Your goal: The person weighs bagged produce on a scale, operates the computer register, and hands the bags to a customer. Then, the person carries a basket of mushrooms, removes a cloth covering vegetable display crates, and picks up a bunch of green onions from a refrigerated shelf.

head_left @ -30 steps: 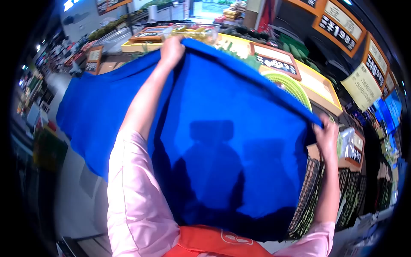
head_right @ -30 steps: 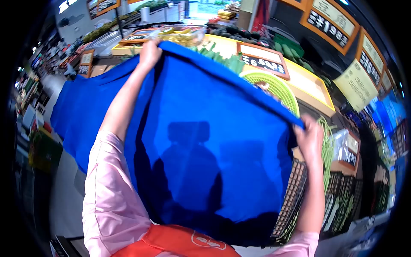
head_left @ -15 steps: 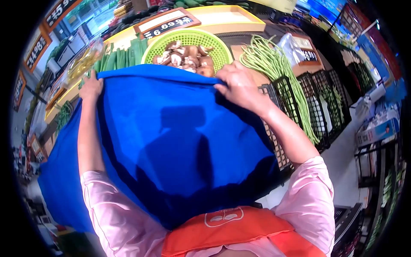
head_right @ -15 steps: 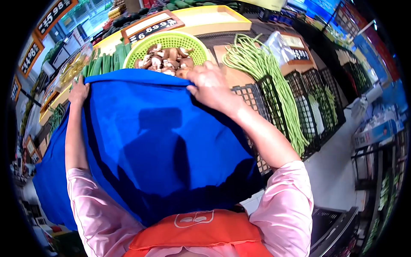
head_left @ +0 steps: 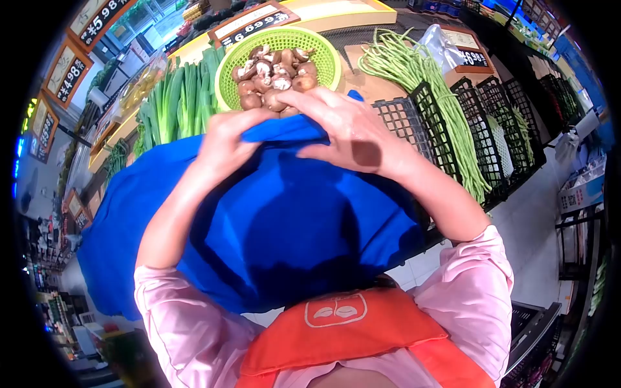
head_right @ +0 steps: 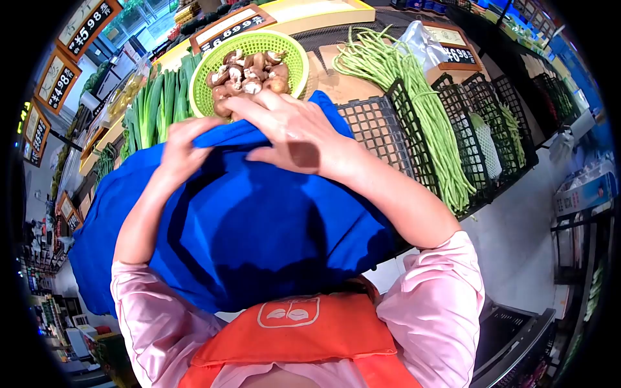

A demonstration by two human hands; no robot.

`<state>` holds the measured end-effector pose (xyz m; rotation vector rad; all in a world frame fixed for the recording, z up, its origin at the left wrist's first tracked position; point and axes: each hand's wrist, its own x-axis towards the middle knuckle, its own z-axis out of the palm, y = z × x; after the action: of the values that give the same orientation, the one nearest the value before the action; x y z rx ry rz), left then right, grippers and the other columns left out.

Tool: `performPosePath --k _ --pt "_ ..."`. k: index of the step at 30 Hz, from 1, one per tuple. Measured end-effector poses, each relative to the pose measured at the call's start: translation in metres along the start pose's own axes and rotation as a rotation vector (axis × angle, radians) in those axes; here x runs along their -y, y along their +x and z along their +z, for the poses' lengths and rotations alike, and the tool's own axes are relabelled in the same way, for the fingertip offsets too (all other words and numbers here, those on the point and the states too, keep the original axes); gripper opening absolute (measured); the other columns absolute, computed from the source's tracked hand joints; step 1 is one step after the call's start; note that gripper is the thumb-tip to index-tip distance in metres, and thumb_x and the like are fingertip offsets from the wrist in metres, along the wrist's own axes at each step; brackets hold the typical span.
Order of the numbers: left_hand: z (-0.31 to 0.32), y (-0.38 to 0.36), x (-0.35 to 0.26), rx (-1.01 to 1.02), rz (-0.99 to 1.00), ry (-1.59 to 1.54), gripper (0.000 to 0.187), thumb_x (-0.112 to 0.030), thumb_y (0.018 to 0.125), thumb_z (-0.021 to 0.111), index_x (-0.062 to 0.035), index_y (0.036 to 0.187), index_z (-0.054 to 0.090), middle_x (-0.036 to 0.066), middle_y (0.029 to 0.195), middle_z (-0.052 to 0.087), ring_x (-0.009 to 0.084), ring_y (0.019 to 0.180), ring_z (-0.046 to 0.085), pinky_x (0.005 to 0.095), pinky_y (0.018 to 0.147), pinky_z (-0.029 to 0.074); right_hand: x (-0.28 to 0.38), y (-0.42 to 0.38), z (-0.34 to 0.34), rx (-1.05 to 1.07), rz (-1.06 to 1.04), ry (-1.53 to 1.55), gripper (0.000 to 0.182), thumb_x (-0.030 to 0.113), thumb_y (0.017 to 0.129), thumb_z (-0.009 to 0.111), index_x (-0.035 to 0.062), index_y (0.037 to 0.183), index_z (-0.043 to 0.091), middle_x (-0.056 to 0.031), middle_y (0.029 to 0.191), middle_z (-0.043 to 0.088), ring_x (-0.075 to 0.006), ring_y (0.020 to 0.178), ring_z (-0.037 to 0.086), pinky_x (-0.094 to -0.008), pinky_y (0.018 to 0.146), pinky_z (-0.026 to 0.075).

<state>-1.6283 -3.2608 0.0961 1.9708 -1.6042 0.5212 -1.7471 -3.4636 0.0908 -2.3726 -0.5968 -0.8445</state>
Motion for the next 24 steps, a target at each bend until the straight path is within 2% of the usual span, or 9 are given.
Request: performPosePath --k 3,5,8,11,13,15,17,20,24 --pt "-0.05 0.01 -0.04 -0.026 0.379 0.322 0.022 -0.02 0.075 0.063 -0.0007 0.084 0.064 0.007 0.059 0.053 0.0217 0.051 0.053 0.0355 0.048 0.036 -0.035 -0.029 0.002 0.21 0.157 -0.248 0.045 0.014 0.072 0.07 0.0129 0.116 0.059 -0.0118 0.12 0.056 -0.033 0.102 0.052 -0.0388 0.088 0.042" --pt "-0.064 0.009 -0.058 -0.058 0.5 0.32 0.025 -0.022 0.071 0.062 0.0003 0.082 0.062 0.004 0.053 0.039 0.0209 0.046 0.042 0.0362 0.045 0.03 -0.062 -0.049 0.018 -0.145 -0.037 -0.43 0.03 0.012 0.071 0.065 0.0093 0.1 0.063 -0.011 0.105 0.06 -0.0317 0.087 0.055 -0.0433 0.076 0.044" --pt "-0.08 -0.018 -0.077 0.054 0.483 0.314 0.024 -0.022 0.068 0.062 -0.0003 0.079 0.061 0.005 0.053 0.036 0.0229 0.045 0.039 0.0357 0.045 0.029 -0.026 -0.068 0.0 -0.138 0.055 0.268 0.013 0.005 0.069 0.056 0.0003 0.08 0.052 -0.0185 0.074 0.053 -0.0342 0.072 0.055 -0.0452 0.067 0.044" --pt "-0.091 -0.054 -0.09 0.176 0.359 0.301 0.034 -0.034 0.071 0.064 -0.0009 0.078 0.059 0.005 0.054 0.036 0.0229 0.045 0.038 0.0352 0.045 0.029 0.046 -0.106 -0.054 0.03 0.145 0.569 0.021 -0.003 0.071 0.059 -0.0007 0.089 0.049 -0.0193 0.067 0.052 -0.0342 0.06 0.056 -0.0369 0.052 0.041" --pt "-0.092 -0.07 -0.102 0.308 0.212 0.287 0.051 -0.051 0.07 0.066 -0.0021 0.085 0.06 0.004 0.054 0.036 0.0221 0.046 0.04 0.0344 0.048 0.031 0.073 -0.122 -0.079 0.325 0.304 0.773 0.035 0.012 0.077 0.071 -0.0018 0.098 0.046 -0.0164 0.056 0.048 -0.0309 0.048 0.053 -0.0362 0.046 0.038" --pt "-0.086 -0.086 -0.114 0.469 0.114 0.396 0.045 -0.04 0.066 0.071 -0.0034 0.089 0.06 0.004 0.057 0.038 0.0218 0.05 0.043 0.0345 0.051 0.033 0.085 -0.121 -0.093 0.697 0.565 0.67 0.053 0.025 0.074 0.077 -0.0028 0.11 0.049 -0.0158 0.072 0.061 -0.0271 0.065 0.063 -0.0329 0.055 0.045" --pt "-0.081 -0.103 -0.115 0.513 0.039 0.594 0.032 -0.015 0.064 0.068 -0.003 0.093 0.061 0.005 0.062 0.042 0.022 0.056 0.046 0.0351 0.052 0.035 0.079 -0.148 -0.064 0.446 0.326 0.506 0.055 0.022 0.076 0.073 -0.0053 0.117 0.046 -0.0205 0.081 0.06 -0.0316 0.076 0.063 -0.0376 0.063 0.048" --pt "-0.082 -0.118 -0.099 0.367 -0.03 0.666 0.021 -0.004 0.068 0.062 -0.0037 0.088 0.063 0.006 0.064 0.042 0.023 0.06 0.046 0.0349 0.053 0.036 0.074 -0.167 -0.049 0.846 0.436 0.432 0.054 0.016 0.075 0.069 -0.0072 0.119 0.047 -0.0234 0.092 0.059 -0.0371 0.083 0.059 -0.042 0.069 0.048" --pt "-0.087 -0.144 -0.079 0.285 -0.194 0.743 0.027 -0.001 0.063 0.064 -0.0069 0.089 0.063 0.009 0.09 0.056 0.0256 0.083 0.053 0.0363 0.063 0.044 0.082 -0.154 -0.064 0.936 0.288 0.5 0.026 0.009 0.074 0.061 -0.0052 0.095 0.054 -0.0213 0.078 0.056 -0.0395 0.077 0.057 -0.0446 0.065 0.045"
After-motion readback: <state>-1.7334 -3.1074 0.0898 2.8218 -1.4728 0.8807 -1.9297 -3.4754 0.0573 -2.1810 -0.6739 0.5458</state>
